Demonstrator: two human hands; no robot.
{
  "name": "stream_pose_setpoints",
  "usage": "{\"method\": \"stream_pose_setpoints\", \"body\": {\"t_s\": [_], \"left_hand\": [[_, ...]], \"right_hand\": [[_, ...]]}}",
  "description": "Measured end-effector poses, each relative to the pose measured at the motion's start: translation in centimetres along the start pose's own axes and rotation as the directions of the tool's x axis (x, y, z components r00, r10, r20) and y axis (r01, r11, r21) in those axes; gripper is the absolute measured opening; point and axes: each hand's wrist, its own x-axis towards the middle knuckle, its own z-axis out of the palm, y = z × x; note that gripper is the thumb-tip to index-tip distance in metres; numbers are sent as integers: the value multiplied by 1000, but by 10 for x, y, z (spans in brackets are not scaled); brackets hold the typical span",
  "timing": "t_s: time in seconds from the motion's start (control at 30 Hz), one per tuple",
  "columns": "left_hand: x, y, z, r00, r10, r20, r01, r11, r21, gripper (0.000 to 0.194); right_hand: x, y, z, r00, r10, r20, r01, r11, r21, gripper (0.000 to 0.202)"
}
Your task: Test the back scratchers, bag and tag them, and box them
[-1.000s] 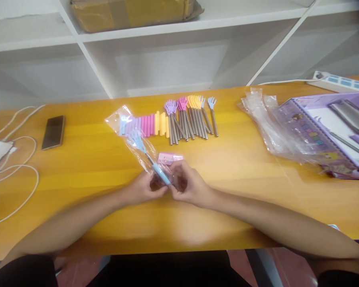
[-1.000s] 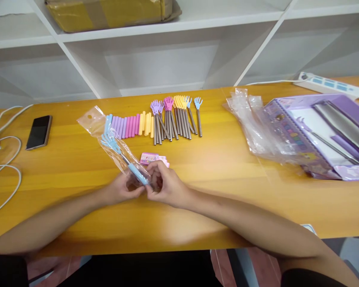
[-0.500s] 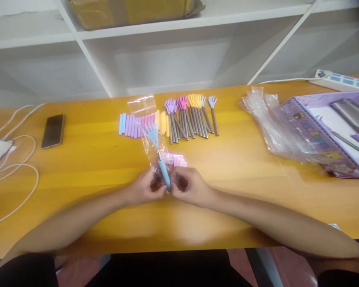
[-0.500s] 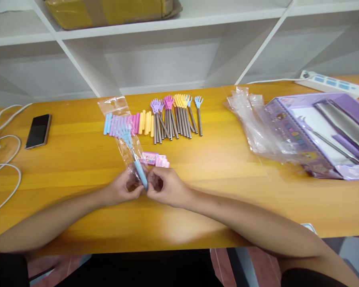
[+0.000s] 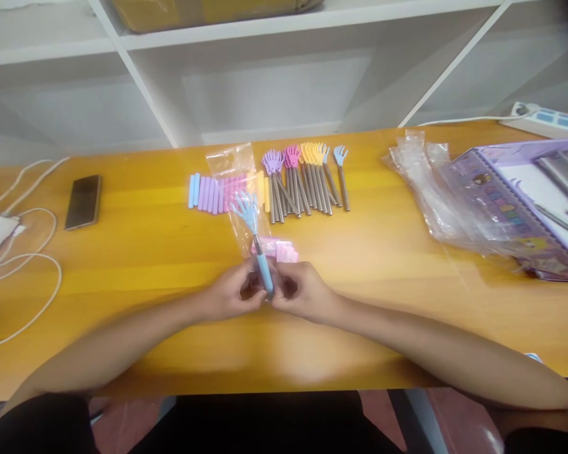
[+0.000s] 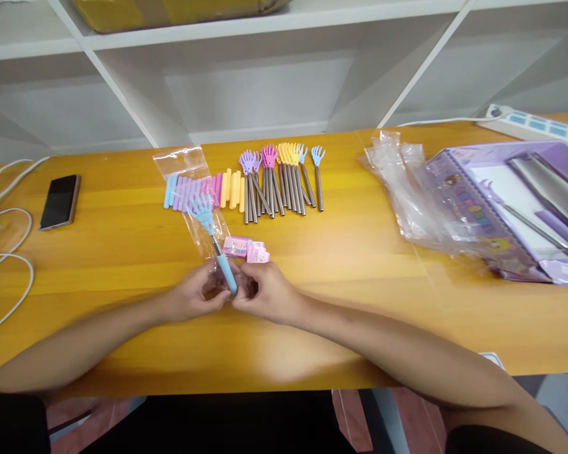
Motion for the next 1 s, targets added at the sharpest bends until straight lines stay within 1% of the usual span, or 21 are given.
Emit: {"method": "stream_pose_setpoints", "body": {"t_s": [0.1,0.2,0.3,0.4,0.5,0.57,0.67,0.77,0.87,1.0], "left_hand": [[1,3,0,1000,5,14,-4,998,-63,30],[2,3,0,999,22,33,-17,988,-153,25],[2,0,0,999,30,30,-23,973,-230,30],[3,-4,-2,999,34,-12,-36,962,-270,35],[4,-4,-4,998,16,-65,-33,962,-270,38],[5,-4,-5,997,4,-83,-26,965,-261,37],[5,-5,-5,995,-19,-95,-4,971,-239,37],[4,-8,-3,989,-65,-132,38,980,-197,35],[5,-10,-2,979,-96,-177,65,983,-174,34],[9,-6,-3,976,-94,-198,51,976,-211,35]], "right_hand": [[1,2,-1,1000,-7,-8,7,999,32,6],[2,3,-3,1000,-14,1,14,997,74,9],[3,1,-6,999,-20,31,16,994,107,7],[4,-3,-9,997,-40,63,31,989,144,5],[4,-6,-12,991,-67,119,45,982,183,5],[4,-6,-13,987,-82,141,59,985,163,8],[3,-5,-12,986,-95,135,84,993,81,14],[4,-4,-10,986,-106,127,105,994,21,15],[4,-4,-10,980,-138,143,138,990,9,15],[3,-6,-12,976,-144,163,146,989,-1,18]]}}
